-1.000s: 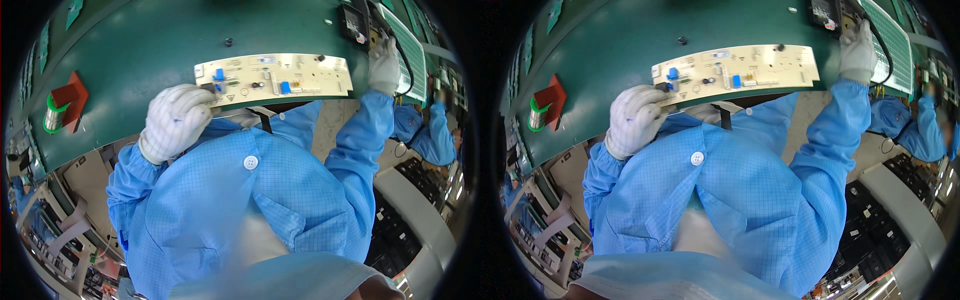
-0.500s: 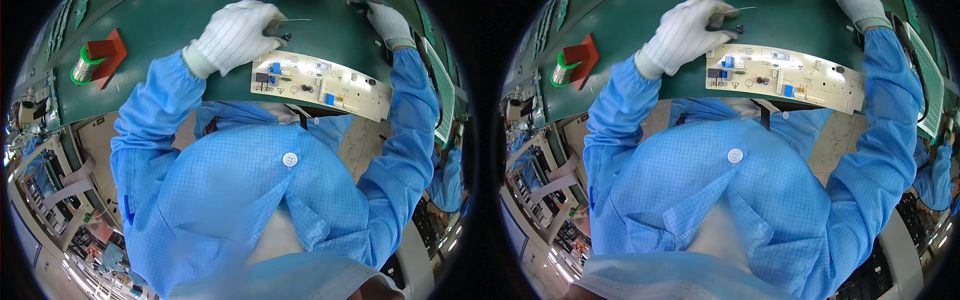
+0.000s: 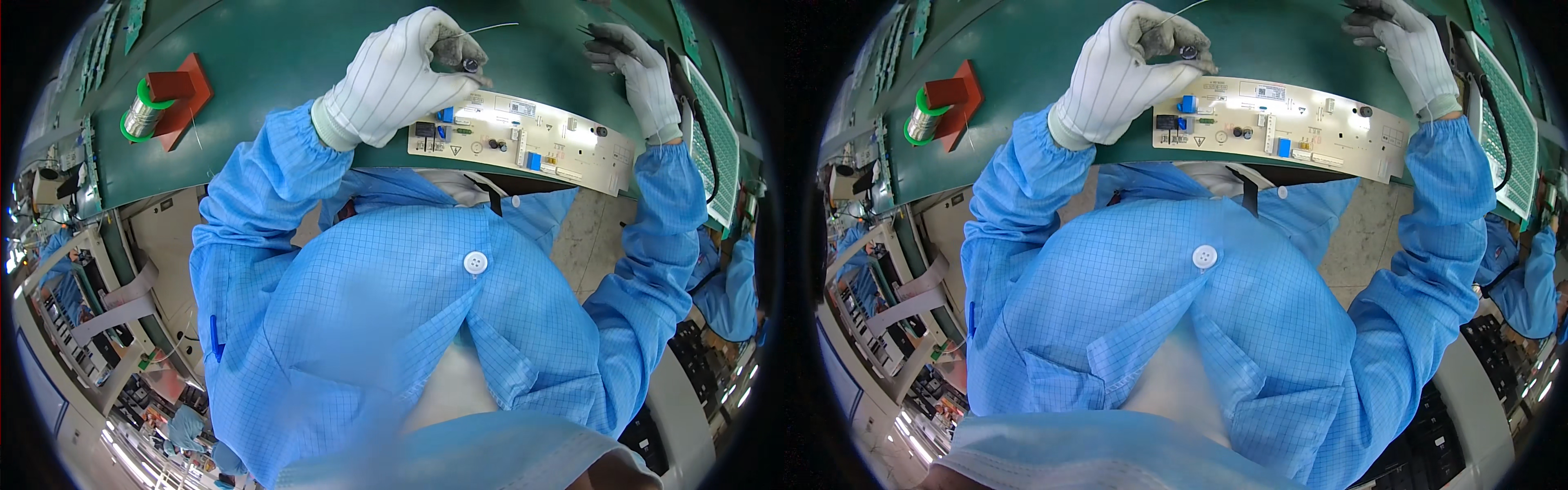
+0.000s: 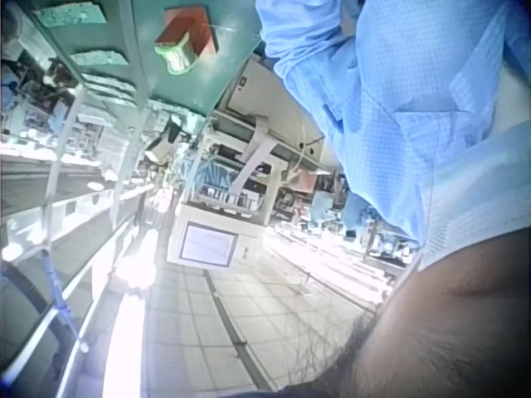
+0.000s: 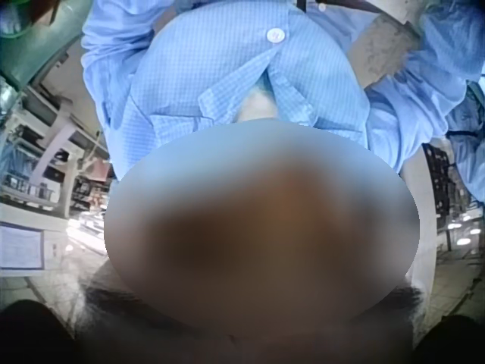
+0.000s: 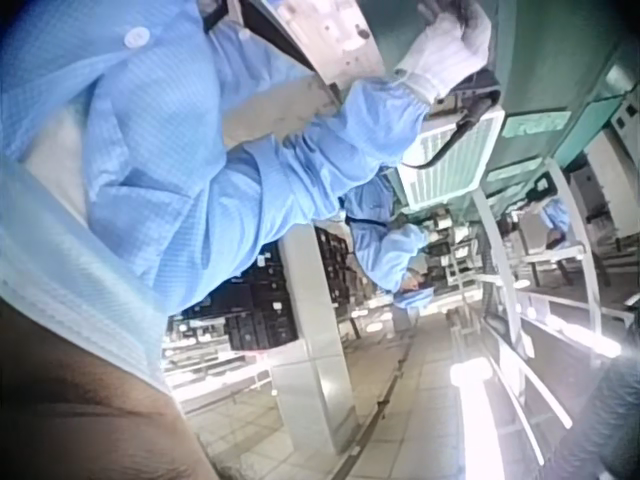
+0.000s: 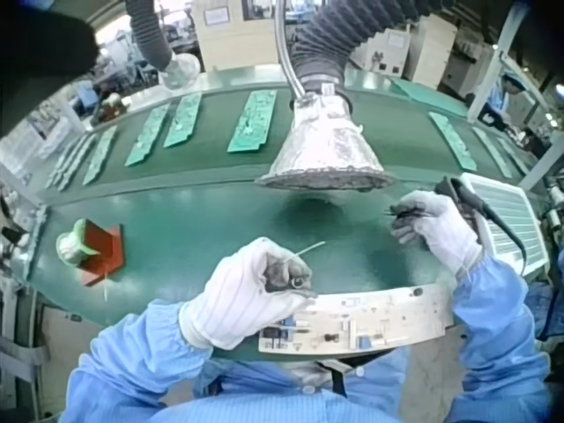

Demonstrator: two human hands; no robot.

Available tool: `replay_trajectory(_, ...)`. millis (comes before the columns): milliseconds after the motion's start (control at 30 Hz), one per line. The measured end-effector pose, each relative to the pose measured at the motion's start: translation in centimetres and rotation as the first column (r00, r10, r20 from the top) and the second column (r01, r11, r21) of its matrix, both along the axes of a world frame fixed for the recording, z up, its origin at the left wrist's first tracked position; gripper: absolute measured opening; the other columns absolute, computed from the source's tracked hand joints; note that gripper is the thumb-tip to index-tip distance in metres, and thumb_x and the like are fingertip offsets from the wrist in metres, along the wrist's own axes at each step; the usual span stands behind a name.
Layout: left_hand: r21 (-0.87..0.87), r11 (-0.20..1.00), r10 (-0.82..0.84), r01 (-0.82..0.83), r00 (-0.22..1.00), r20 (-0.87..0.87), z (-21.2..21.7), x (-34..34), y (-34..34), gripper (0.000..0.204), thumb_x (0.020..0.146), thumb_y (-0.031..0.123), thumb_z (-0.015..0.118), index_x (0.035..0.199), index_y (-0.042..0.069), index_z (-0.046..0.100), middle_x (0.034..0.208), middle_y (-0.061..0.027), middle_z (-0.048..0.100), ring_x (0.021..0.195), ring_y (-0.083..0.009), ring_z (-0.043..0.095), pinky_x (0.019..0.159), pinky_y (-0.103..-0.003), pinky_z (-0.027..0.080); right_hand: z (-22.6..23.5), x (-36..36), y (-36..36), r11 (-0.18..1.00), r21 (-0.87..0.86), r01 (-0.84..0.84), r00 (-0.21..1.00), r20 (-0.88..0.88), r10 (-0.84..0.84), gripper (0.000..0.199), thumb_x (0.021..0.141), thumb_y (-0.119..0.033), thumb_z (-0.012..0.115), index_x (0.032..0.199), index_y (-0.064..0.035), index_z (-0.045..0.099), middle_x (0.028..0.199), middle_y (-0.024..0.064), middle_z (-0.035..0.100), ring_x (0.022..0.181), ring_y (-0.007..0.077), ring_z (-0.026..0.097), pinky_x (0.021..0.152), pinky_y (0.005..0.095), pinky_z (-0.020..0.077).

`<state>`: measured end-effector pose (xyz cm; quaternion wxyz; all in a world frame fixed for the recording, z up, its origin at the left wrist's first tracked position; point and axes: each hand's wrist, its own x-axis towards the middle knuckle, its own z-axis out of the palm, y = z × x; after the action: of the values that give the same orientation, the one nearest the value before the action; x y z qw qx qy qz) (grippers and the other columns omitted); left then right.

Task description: Soldering electronic components onto printed circuit boards at a manual assembly station.

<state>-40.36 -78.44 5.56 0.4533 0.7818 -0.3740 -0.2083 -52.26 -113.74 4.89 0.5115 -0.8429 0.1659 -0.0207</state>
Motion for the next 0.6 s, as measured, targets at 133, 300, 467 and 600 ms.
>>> replay_trajectory(133, -0.278, 0.960, 0.042, 0.044, 0.953, 0.299, -1.5, -0.4, -0.4, 0.034, 0.075, 0.033, 0.087, 0.095, 0.011, 0.070, 0.085, -0.0024, 0.068, 0.081, -0.0205, 0.070, 0.074, -0.034, 0.058, -1.1, 0.1, -0.3, 0.998, 0.058, -0.017, 1.000, 0.000, 0.017, 0.047, 0.093, 0.004, 0.039, 0.135, 0.0055, 0.058, 0.124, 0.0167, 0.069, 0.114, 0.0239, 0.069, 0.094, 0.0317, 0.0567)
replay_trajectory(300, -0.260, 0.965, 0.115, -0.042, 0.955, 0.273, -3.0, -0.6, 0.2, 0.040, 0.073, 0.038, 0.090, 0.098, 0.014, 0.070, 0.086, -0.0020, 0.069, 0.080, -0.0197, 0.070, 0.073, -0.033, 0.058, -1.5, 2.1, 1.3, 0.902, -0.387, -0.189, 0.968, -0.226, 0.106, 0.044, 0.094, -0.011, 0.051, 0.136, -0.0037, 0.062, 0.110, 0.0139, 0.074, 0.108, 0.0226, 0.070, 0.090, 0.0324, 0.0550)
replay_trajectory(467, -0.287, 0.954, 0.153, -0.086, 0.963, 0.222, -3.2, -1.0, 0.8, 0.046, 0.073, 0.040, 0.091, 0.099, 0.012, 0.066, 0.090, -0.0022, 0.072, 0.081, -0.0192, 0.071, 0.074, -0.032, 0.059, -2.7, 3.4, 3.9, 0.489, -0.868, -0.085, 0.991, -0.124, -0.047, 0.046, 0.095, -0.047, 0.065, 0.121, -0.0087, 0.068, 0.109, 0.0178, 0.074, 0.102, 0.0391, 0.070, 0.087, 0.0463, 0.0565)
replay_trajectory(600, -0.413, 0.897, 0.118, -0.160, 0.985, -0.126, -3.8, -1.5, 0.1, 0.049, 0.074, 0.039, 0.091, 0.099, 0.010, 0.061, 0.092, -0.0015, 0.074, 0.083, -0.0191, 0.071, 0.076, -0.031, 0.058, -2.8, 4.4, 3.9, 0.477, -0.865, -0.155, 0.955, -0.255, -0.151, 0.046, 0.096, -0.049, 0.061, 0.117, -0.0089, 0.069, 0.105, 0.0182, 0.074, 0.098, 0.0411, 0.070, 0.085, 0.0492, 0.0567)
